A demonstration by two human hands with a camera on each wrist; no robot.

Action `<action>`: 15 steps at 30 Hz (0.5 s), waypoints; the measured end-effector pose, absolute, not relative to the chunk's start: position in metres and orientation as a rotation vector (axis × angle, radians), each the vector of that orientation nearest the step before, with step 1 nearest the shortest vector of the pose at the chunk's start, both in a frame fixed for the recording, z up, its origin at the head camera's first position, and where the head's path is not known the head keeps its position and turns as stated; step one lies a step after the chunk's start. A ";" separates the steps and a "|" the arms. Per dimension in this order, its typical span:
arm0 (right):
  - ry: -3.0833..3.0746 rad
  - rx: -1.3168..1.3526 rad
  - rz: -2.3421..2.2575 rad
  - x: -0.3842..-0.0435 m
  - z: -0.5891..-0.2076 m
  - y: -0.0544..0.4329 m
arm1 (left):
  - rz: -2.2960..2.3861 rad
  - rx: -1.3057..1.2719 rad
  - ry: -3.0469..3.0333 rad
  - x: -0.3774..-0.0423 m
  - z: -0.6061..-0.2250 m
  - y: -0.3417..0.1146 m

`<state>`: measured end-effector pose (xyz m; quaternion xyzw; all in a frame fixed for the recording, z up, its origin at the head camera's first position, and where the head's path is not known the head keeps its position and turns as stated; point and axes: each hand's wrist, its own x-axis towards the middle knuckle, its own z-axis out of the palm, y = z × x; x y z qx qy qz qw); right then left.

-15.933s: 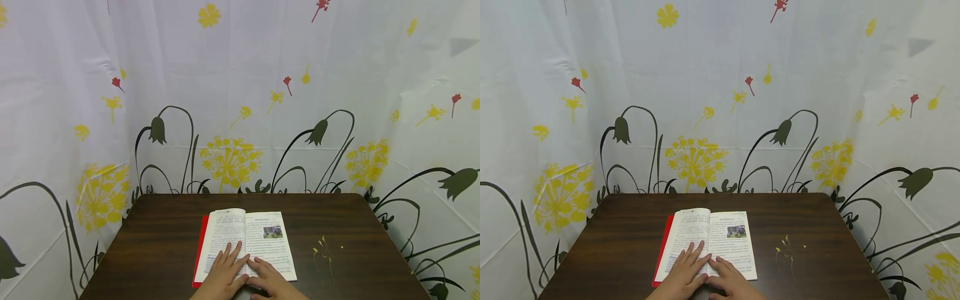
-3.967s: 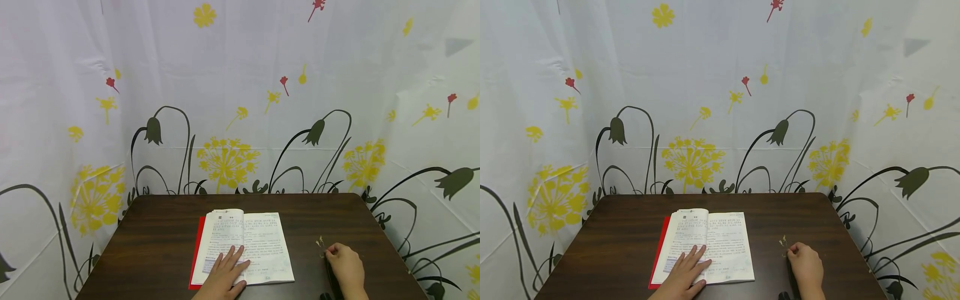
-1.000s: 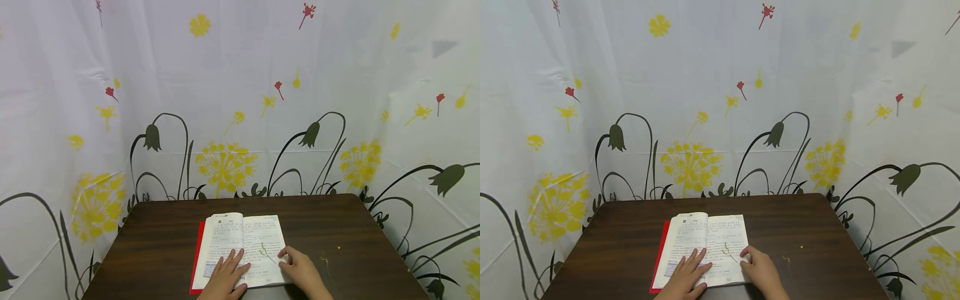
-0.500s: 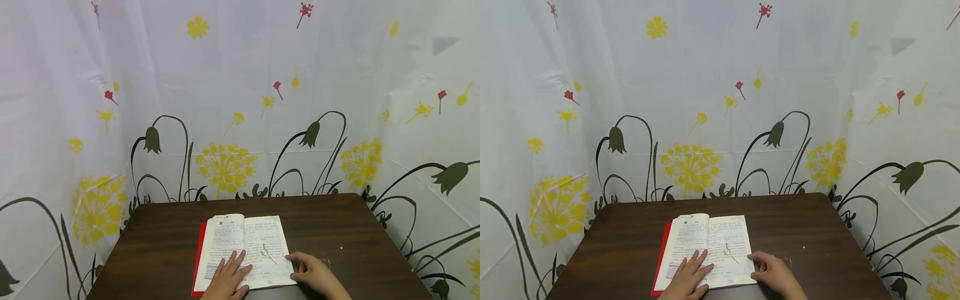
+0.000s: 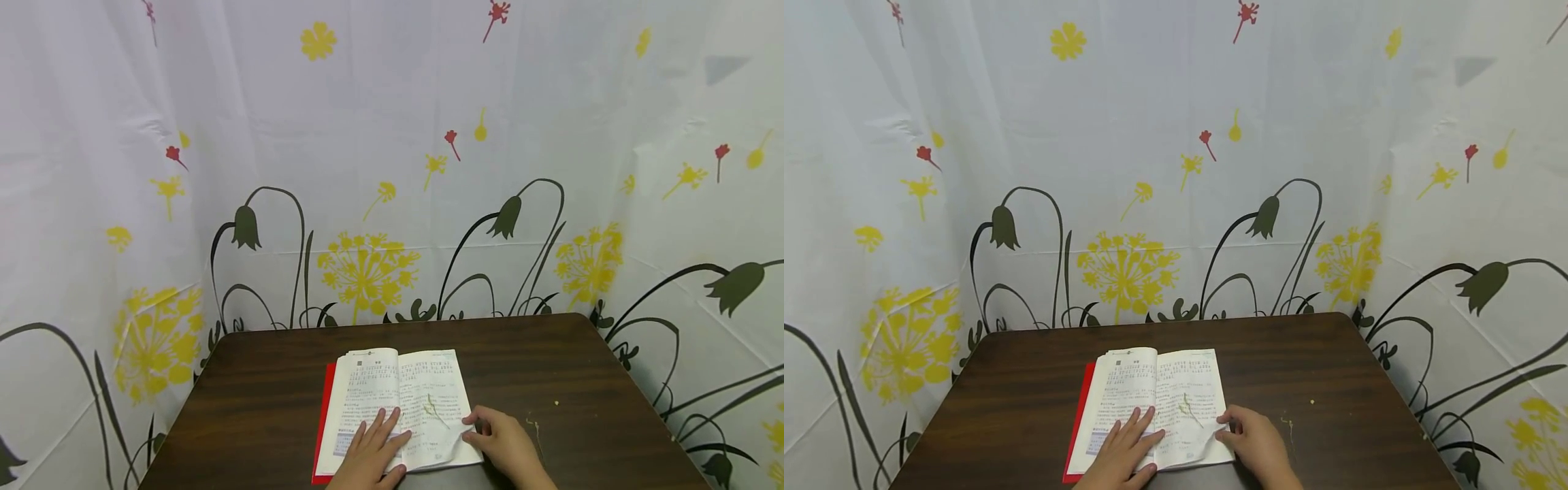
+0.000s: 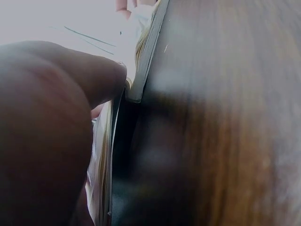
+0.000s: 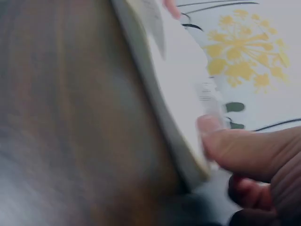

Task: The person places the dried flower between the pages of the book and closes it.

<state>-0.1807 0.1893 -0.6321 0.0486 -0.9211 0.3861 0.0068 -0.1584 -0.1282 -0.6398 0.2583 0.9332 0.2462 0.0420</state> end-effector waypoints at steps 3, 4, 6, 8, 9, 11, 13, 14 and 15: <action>-2.778 0.167 1.250 -0.180 -0.634 0.183 | 0.752 0.820 2.893 -0.157 -0.642 -0.128; -2.729 0.172 1.308 -0.180 -0.634 0.181 | 0.756 0.829 2.902 -0.156 -0.643 -0.128; -2.601 0.178 1.511 -0.179 -0.635 0.177 | 0.763 0.849 2.918 -0.154 -0.645 -0.128; -2.461 0.166 1.766 -0.179 -0.634 0.174 | 0.776 0.858 2.919 -0.153 -0.646 -0.128; -2.399 0.148 1.900 -0.179 -0.633 0.172 | 0.781 0.852 2.913 -0.153 -0.647 -0.129; -2.313 0.096 2.160 -0.178 -0.632 0.170 | 0.777 0.844 2.912 -0.154 -0.647 -0.129; -2.283 0.034 2.358 -0.178 -0.631 0.168 | 0.776 0.836 2.921 -0.155 -0.646 -0.129; -2.285 0.009 2.428 -0.177 -0.631 0.166 | 0.776 0.834 2.938 -0.156 -0.646 -0.129; -2.275 0.006 2.491 -0.177 -0.631 0.165 | 0.786 0.837 2.965 -0.156 -0.645 -0.129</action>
